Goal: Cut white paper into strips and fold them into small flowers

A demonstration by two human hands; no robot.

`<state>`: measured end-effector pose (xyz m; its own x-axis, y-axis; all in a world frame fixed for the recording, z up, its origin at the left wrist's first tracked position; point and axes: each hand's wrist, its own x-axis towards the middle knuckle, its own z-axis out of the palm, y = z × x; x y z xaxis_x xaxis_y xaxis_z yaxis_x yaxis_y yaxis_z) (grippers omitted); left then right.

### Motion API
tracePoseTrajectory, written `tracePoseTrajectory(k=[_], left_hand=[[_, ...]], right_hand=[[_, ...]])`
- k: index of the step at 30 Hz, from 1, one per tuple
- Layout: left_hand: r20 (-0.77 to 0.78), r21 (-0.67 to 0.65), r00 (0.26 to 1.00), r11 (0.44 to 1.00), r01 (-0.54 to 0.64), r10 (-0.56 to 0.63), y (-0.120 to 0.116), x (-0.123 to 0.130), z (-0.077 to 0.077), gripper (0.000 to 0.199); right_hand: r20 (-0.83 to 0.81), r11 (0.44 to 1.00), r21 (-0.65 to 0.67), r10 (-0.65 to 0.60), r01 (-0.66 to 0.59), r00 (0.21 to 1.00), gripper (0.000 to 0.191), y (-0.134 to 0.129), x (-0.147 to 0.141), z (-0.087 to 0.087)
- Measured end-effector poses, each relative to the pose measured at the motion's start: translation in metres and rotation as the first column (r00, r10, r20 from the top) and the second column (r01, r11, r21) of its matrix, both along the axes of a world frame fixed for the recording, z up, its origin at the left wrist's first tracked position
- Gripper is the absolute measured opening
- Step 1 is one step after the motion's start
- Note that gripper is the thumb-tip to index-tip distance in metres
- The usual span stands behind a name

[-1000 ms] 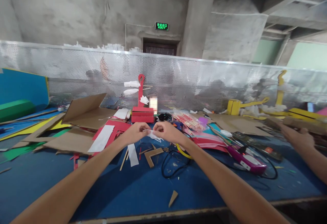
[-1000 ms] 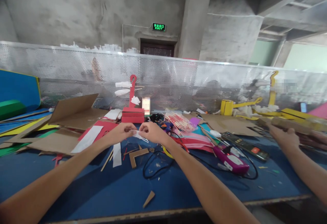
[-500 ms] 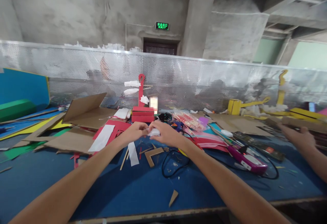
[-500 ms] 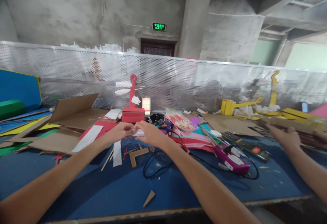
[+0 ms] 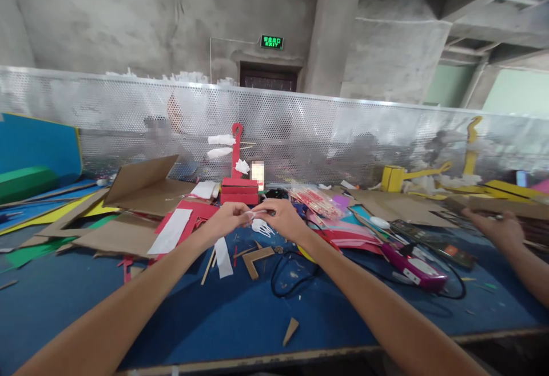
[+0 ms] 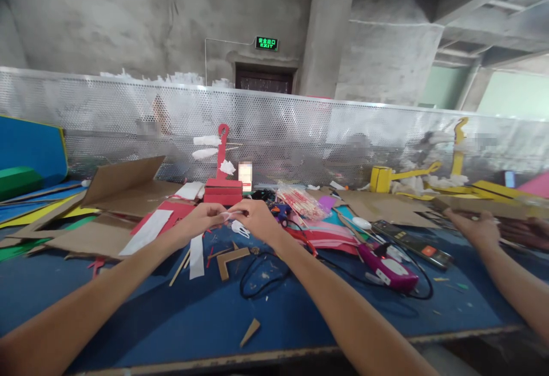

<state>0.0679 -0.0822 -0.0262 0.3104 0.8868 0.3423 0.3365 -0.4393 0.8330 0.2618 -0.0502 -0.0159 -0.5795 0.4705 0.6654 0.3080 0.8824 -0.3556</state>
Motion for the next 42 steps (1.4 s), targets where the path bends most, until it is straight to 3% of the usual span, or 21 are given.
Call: tracePoseTrajectory(k=[4,10,17,20,28,37,42], left_hand=[[0.016,0.008,1.0,1.0,-0.001,0.001,0.001,0.0001,-0.0004,0.028],[0.033,0.011,0.999,1.0,-0.006,0.005,-0.0009,0.0022,0.0004,0.027],[0.06,0.037,0.998,0.999,-0.03,0.027,0.0,0.0033,-0.0007,0.027],[0.057,0.049,0.998,0.998,-0.033,0.03,0.0018,0.0031,-0.0019,0.027],[0.016,0.067,1.0,0.998,-0.011,0.01,0.0046,0.0025,-0.0066,0.022],[0.035,0.058,0.999,0.998,-0.029,0.027,0.0003,0.0017,-0.0015,0.03],[0.034,0.031,0.999,0.999,-0.024,0.023,0.0005,0.0016,-0.0016,0.029]], right_hand=[[-0.098,0.997,-0.074,0.008,-0.016,0.995,0.017,0.0048,0.0,-0.0033],[-0.098,0.985,-0.172,0.003,-0.02,0.995,0.016,0.0066,-0.0004,-0.0055],[0.009,0.996,0.063,-0.066,0.066,0.998,0.015,0.0088,0.0012,-0.0019],[0.046,0.992,0.091,-0.095,0.09,0.994,0.016,0.0089,0.0011,-0.0003],[0.129,0.987,-0.039,-0.151,0.157,0.98,0.023,0.0096,0.0012,-0.0021],[-0.096,0.948,-0.311,0.042,-0.07,0.994,0.02,0.0084,0.0008,-0.0048],[-0.095,0.95,-0.312,-0.01,-0.02,0.995,0.016,0.0112,0.0004,-0.0068]])
